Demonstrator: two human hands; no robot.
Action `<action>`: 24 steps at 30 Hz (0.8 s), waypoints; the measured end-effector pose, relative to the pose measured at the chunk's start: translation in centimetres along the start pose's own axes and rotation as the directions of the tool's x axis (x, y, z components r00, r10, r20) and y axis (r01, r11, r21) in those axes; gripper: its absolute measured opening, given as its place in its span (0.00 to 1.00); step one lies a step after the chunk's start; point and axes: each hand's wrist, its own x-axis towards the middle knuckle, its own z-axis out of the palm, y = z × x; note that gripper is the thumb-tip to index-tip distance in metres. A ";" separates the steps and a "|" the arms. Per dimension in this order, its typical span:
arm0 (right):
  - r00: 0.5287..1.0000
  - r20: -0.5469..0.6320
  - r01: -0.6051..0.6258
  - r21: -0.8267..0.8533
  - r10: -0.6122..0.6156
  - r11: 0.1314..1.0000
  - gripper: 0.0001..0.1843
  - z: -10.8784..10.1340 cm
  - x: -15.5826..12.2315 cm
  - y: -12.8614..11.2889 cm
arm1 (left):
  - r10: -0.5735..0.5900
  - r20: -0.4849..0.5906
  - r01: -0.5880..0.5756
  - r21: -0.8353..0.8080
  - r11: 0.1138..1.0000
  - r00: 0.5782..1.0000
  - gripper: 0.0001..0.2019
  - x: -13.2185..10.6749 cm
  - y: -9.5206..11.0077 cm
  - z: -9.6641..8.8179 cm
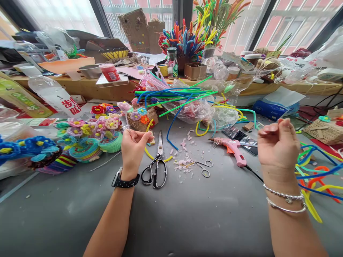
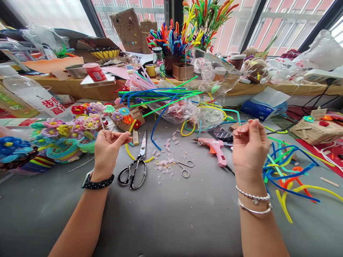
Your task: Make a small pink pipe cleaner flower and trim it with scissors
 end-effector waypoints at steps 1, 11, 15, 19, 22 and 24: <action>0.999 -0.047 0.011 -0.021 -0.012 1.000 0.06 -0.3 0.2 -0.1 | -0.001 -0.001 0.001 -0.001 1.000 1.000 0.19 0.0 0.0 0.0; 0.944 0.294 -0.025 -0.392 0.151 0.919 0.06 1.7 -2.8 2.4 | 0.043 0.142 -0.041 -0.015 0.999 0.989 0.19 -0.5 0.0 0.5; 0.822 0.485 0.091 -0.629 0.298 0.772 0.06 3.1 -5.3 3.8 | 0.000 0.261 -0.012 0.043 0.999 0.965 0.19 -0.8 0.0 0.9; 0.703 0.556 0.204 -0.754 0.443 0.624 0.10 3.3 -6.4 5.3 | -0.089 0.410 0.040 0.128 0.991 0.908 0.17 -1.4 -0.1 1.6; 0.641 0.586 0.335 -0.794 0.496 0.507 0.10 2.9 -6.4 6.1 | -0.169 0.486 0.072 0.213 0.974 0.857 0.17 -1.6 -0.8 1.8; 0.602 0.585 0.425 -0.811 0.544 0.402 0.09 2.5 -6.2 6.2 | -0.178 0.506 0.033 0.282 0.959 0.844 0.17 -1.6 -1.3 1.7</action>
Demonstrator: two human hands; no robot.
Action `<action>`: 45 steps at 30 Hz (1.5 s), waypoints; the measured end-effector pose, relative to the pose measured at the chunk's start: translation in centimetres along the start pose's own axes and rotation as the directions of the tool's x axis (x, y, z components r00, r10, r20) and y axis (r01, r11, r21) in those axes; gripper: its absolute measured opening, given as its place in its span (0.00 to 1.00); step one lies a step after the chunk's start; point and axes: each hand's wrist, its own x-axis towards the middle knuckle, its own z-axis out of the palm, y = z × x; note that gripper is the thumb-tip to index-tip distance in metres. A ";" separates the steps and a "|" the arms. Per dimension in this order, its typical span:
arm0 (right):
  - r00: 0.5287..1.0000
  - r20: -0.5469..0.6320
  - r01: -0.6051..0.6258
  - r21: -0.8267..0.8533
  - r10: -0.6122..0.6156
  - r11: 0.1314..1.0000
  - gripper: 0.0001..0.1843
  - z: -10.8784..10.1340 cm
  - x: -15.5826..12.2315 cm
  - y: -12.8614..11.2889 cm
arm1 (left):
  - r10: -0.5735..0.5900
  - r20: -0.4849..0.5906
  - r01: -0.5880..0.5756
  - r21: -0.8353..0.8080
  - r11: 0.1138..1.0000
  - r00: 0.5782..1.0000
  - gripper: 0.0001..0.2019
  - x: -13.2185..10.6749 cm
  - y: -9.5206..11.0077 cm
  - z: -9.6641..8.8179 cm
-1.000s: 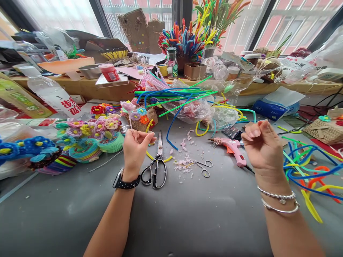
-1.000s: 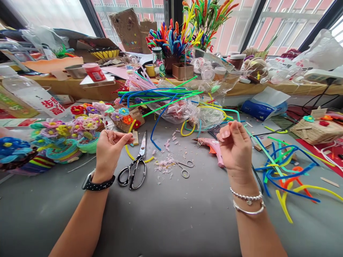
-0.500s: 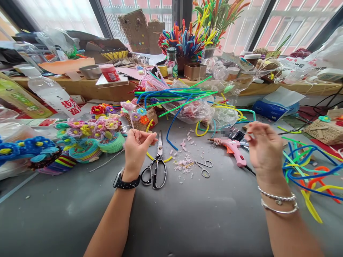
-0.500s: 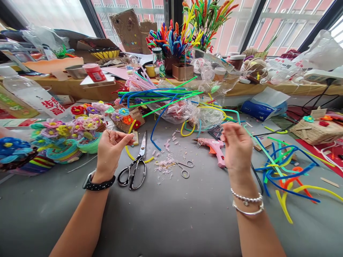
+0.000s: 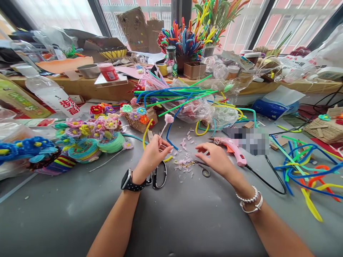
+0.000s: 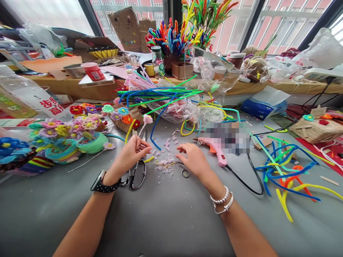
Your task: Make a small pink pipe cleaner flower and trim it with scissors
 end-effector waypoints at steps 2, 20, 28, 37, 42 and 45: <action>0.997 0.080 -0.011 -0.102 0.019 0.995 0.09 -0.3 -0.2 0.3 | 0.017 0.012 -0.018 0.079 0.997 1.000 0.16 0.0 -0.4 -0.1; 0.955 0.237 -0.077 -0.380 0.178 0.922 0.07 -0.7 -0.9 0.4 | -0.028 0.222 -0.112 0.592 0.798 0.975 0.09 -1.0 -0.4 -0.6; 0.946 0.153 -0.177 -0.496 0.286 0.850 0.08 -0.9 -1.0 -0.1 | -0.106 0.200 -0.064 0.693 0.718 0.974 0.09 -0.9 -0.7 -1.5; 0.927 0.224 -0.134 -0.554 0.302 0.822 0.05 -1.1 -0.8 0.0 | -0.010 0.160 -0.078 0.534 0.842 0.987 0.09 -0.3 -1.3 -0.3; 0.909 0.255 -0.137 -0.566 0.331 0.813 0.04 -1.2 -0.9 0.0 | 0.021 0.192 -0.119 0.514 0.850 0.981 0.07 -0.4 -1.3 0.7; 0.903 0.256 -0.147 -0.572 0.345 0.807 0.03 -1.2 -0.8 -0.1 | 0.016 0.255 -0.130 0.437 0.890 0.967 0.08 -0.5 -1.1 1.1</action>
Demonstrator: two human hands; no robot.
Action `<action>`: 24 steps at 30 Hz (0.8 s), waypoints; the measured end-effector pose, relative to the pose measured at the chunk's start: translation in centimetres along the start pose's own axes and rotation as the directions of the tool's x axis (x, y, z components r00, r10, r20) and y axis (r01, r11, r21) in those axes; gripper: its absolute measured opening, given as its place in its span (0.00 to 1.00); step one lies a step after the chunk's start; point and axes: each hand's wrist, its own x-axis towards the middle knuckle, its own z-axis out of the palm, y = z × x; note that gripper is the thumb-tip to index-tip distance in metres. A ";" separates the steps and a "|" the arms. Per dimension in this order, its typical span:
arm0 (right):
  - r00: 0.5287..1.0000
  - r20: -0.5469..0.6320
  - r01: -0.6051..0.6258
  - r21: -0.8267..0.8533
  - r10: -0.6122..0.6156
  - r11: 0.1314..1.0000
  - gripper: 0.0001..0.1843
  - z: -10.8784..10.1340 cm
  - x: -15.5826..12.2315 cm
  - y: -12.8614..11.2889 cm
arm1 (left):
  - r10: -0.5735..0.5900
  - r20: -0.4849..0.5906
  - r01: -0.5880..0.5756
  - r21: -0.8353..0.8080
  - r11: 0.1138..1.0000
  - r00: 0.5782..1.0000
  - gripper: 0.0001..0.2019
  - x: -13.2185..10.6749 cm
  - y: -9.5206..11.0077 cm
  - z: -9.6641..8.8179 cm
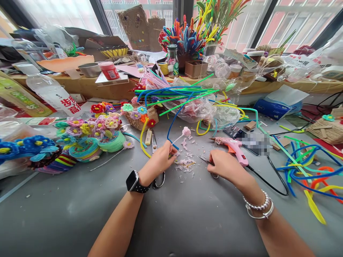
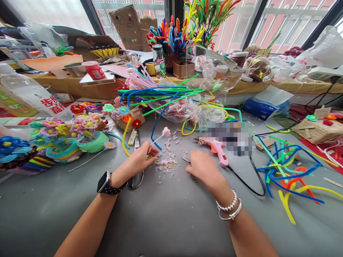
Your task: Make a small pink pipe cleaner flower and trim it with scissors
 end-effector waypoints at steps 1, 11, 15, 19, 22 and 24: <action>1.000 0.001 -0.005 -0.001 0.005 1.000 0.04 0.0 0.0 0.0 | 0.009 0.021 -0.009 -0.019 1.000 1.000 0.09 0.0 0.2 0.1; 0.995 -0.048 -0.093 -0.012 0.093 0.996 0.04 -0.2 0.0 0.1 | 0.080 0.146 -0.086 0.038 0.996 0.986 0.11 -0.4 0.9 0.1; 0.987 -0.112 -0.114 0.000 0.113 0.994 0.08 0.0 0.5 0.7 | 0.095 0.179 -0.110 0.073 0.991 0.979 0.17 -0.5 0.8 0.1; 0.985 -0.166 -0.023 0.094 0.039 0.995 0.11 -0.2 0.4 0.3 | 0.098 0.091 -0.109 0.117 0.987 0.991 0.12 -0.4 0.6 1.1; 0.976 -0.063 0.219 0.348 -0.210 0.912 0.07 -0.5 -0.3 -0.9 | 0.094 0.002 -0.094 0.092 0.991 0.996 0.09 -0.2 0.5 1.9; 0.901 -0.008 0.375 0.520 -0.435 0.768 0.09 -0.6 -0.8 -1.8 | 0.070 -0.025 -0.069 0.029 0.997 0.997 0.08 -0.1 0.5 2.0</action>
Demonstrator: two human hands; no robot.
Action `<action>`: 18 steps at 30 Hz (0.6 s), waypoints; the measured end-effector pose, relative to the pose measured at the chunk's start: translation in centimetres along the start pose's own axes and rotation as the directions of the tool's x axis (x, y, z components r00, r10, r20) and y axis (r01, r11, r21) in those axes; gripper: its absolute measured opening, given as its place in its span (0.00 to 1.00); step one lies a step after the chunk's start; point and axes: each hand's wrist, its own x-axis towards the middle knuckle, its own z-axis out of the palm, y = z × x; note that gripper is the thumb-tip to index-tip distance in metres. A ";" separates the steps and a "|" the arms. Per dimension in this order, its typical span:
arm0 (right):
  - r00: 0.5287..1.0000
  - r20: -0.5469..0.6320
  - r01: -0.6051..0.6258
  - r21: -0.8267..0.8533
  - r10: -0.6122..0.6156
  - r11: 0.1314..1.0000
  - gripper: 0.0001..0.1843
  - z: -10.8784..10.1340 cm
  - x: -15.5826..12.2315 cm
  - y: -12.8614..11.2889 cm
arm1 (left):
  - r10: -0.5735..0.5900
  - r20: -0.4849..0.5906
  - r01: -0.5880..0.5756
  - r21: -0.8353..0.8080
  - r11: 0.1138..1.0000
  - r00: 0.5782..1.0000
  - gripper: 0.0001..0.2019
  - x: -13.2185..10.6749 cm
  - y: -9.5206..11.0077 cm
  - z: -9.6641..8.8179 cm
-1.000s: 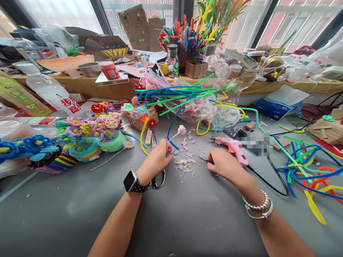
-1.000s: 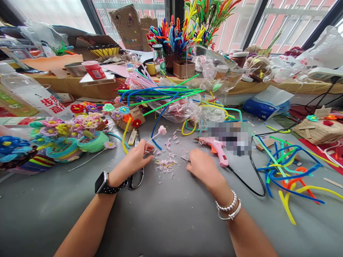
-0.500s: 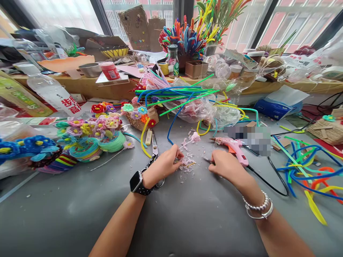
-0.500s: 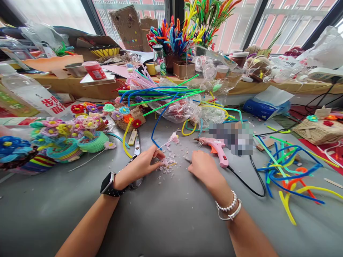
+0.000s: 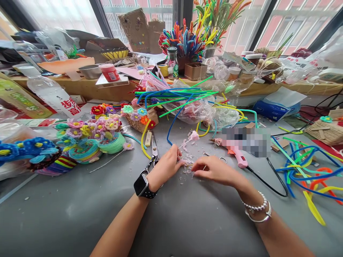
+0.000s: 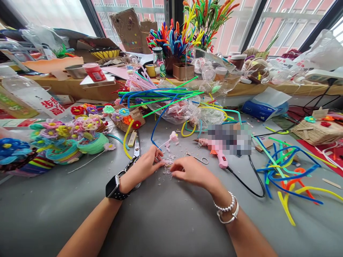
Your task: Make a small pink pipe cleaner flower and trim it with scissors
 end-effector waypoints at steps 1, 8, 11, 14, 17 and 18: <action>0.996 0.055 0.072 0.058 -0.075 0.996 0.11 0.3 0.1 -0.3 | -0.017 -0.010 0.016 -0.034 0.999 1.000 0.08 0.0 0.0 -0.1; 0.975 -0.212 0.057 -0.061 -0.069 0.996 0.17 1.0 1.0 0.3 | -0.121 -0.179 0.096 -0.144 0.985 0.976 0.10 0.3 0.0 -2.2; 0.968 -0.242 0.071 -0.005 -0.070 0.997 0.17 1.0 1.0 0.5 | -0.210 -0.310 0.188 -0.099 0.977 0.927 0.11 0.4 -0.4 -3.2; 0.982 -0.064 0.184 0.099 -0.179 0.978 0.17 1.4 1.0 0.0 | -0.259 -0.460 0.343 0.109 0.933 0.850 0.08 0.4 -1.2 -3.9; 0.972 -0.069 0.226 0.036 -0.223 0.973 0.17 1.8 1.1 -0.2 | -0.261 -0.502 0.460 0.326 0.826 0.825 0.09 0.4 -1.7 -4.1; 0.969 -0.126 0.215 -0.007 -0.214 0.977 0.18 1.9 1.2 -0.2 | -0.271 -0.495 0.484 0.375 0.790 0.825 0.10 0.4 -1.7 -4.1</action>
